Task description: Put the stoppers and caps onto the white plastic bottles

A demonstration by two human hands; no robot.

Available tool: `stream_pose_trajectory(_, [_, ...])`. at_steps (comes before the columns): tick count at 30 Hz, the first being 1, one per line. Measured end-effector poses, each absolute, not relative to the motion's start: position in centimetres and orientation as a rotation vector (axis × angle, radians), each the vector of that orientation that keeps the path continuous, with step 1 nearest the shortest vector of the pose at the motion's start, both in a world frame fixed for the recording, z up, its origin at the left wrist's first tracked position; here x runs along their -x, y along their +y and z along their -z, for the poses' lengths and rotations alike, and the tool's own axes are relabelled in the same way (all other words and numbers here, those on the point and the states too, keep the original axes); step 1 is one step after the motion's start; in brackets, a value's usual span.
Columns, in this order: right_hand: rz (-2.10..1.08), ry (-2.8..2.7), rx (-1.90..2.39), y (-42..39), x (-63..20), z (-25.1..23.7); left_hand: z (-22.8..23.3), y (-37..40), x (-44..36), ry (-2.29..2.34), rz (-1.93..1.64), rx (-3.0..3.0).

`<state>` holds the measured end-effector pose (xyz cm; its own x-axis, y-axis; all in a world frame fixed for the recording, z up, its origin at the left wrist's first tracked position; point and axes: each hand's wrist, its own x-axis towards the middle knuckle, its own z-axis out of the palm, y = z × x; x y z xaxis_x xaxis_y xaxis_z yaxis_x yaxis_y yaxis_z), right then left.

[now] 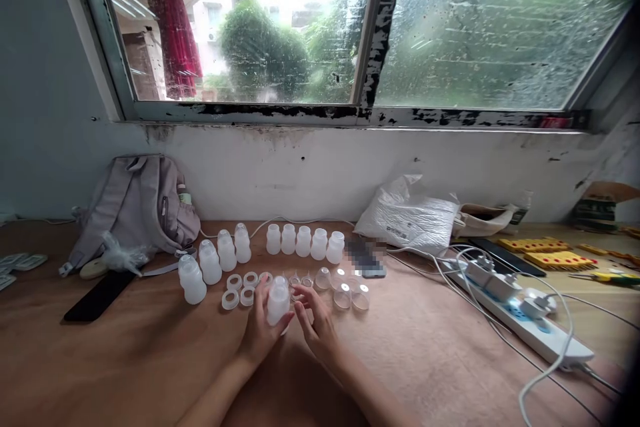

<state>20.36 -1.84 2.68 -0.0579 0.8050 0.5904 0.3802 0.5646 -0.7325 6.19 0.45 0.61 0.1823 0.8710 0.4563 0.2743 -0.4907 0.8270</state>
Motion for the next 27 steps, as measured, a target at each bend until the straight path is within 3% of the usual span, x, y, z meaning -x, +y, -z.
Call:
stream_pose_trajectory(9, [-0.679, -1.479, 1.029, -2.3, -20.2, -3.7, -1.1, -0.8, -6.3, 0.925, -0.981, -1.891])
stream_pose_trajectory(18, [-1.291, -0.917, 0.921, -1.8, -20.2, -4.9, -0.9, -2.3, -7.2, 0.465, -0.541, -1.037])
stream_pose_trajectory(27, [-1.484, -0.821, 0.798, -2.1, -20.1, -5.7, -0.9, -2.2, -6.5, 0.303, -0.469, -0.813])
